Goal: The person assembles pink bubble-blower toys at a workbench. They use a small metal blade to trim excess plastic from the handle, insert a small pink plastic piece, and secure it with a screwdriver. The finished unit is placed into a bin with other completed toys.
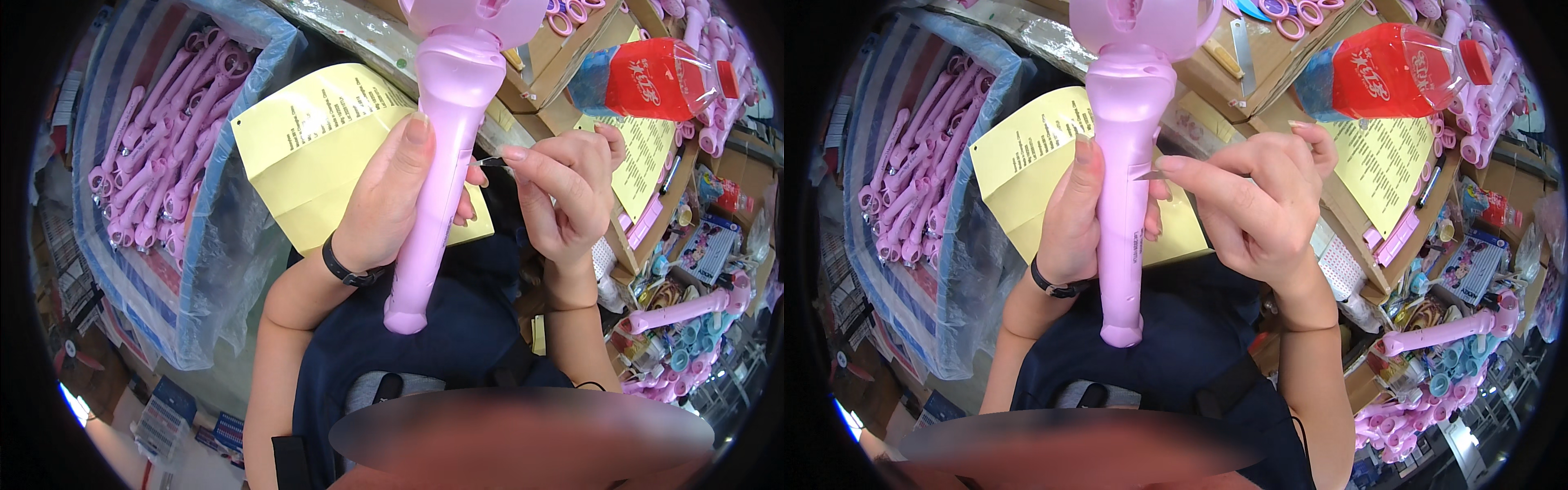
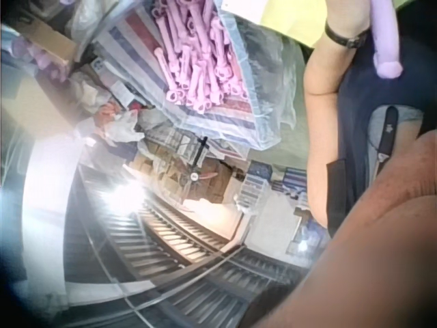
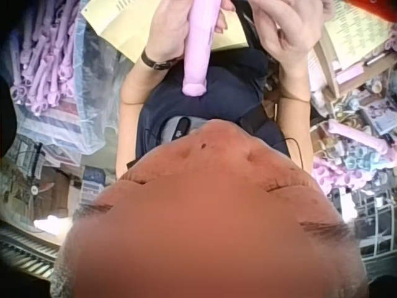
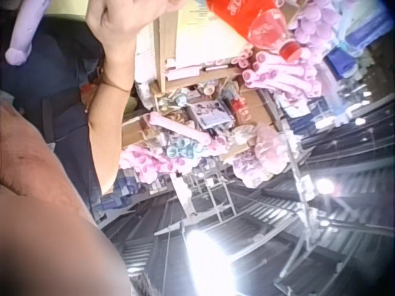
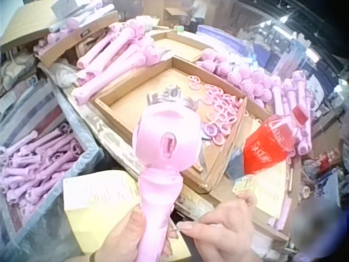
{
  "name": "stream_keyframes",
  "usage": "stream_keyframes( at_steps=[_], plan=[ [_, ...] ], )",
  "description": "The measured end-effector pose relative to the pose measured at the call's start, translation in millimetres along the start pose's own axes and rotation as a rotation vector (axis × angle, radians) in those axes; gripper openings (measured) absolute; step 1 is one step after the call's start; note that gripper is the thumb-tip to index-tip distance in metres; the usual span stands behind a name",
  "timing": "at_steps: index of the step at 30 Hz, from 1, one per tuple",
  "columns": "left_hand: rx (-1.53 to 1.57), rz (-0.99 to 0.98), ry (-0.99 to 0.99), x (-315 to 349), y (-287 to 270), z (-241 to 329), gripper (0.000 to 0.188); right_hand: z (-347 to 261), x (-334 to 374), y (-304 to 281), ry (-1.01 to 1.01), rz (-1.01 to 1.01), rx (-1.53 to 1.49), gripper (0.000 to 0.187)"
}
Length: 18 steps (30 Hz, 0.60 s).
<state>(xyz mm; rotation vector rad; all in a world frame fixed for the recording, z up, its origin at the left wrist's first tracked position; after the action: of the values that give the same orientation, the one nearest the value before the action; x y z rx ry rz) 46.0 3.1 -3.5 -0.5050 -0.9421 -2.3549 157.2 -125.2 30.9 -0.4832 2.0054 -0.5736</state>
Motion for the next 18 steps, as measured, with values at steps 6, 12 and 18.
stream_keyframes(
  at_steps=[6, 12, 18],
  plan=[
    [-0.032, 0.056, 0.003, 0.7, 0.3, -2.1, 0.061, -0.2, -2.1, 2.6, -0.039, -0.014, -0.005, 0.032],
    [-0.037, 0.052, 0.005, 0.4, -0.5, -3.1, 0.062, 1.0, -2.6, 4.0, -0.06, -0.018, -0.016, 0.033],
    [-0.055, 0.061, 0.006, 0.3, -0.1, -2.7, 0.063, 1.9, -3.2, 4.9, -0.066, -0.011, -0.014, 0.033]
  ],
)
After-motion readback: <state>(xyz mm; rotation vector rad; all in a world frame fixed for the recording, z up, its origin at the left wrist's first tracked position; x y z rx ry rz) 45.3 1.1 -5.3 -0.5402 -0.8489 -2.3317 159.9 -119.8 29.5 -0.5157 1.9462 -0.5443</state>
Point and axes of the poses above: each hand's wrist, its own x-axis away from the middle knuckle, its own y-axis out of the palm, z = x × y, the point moved 2 cm from there along -x, towards the middle knuckle, and after that the axes turned 14 degrees about z, right-handed, at the moved point
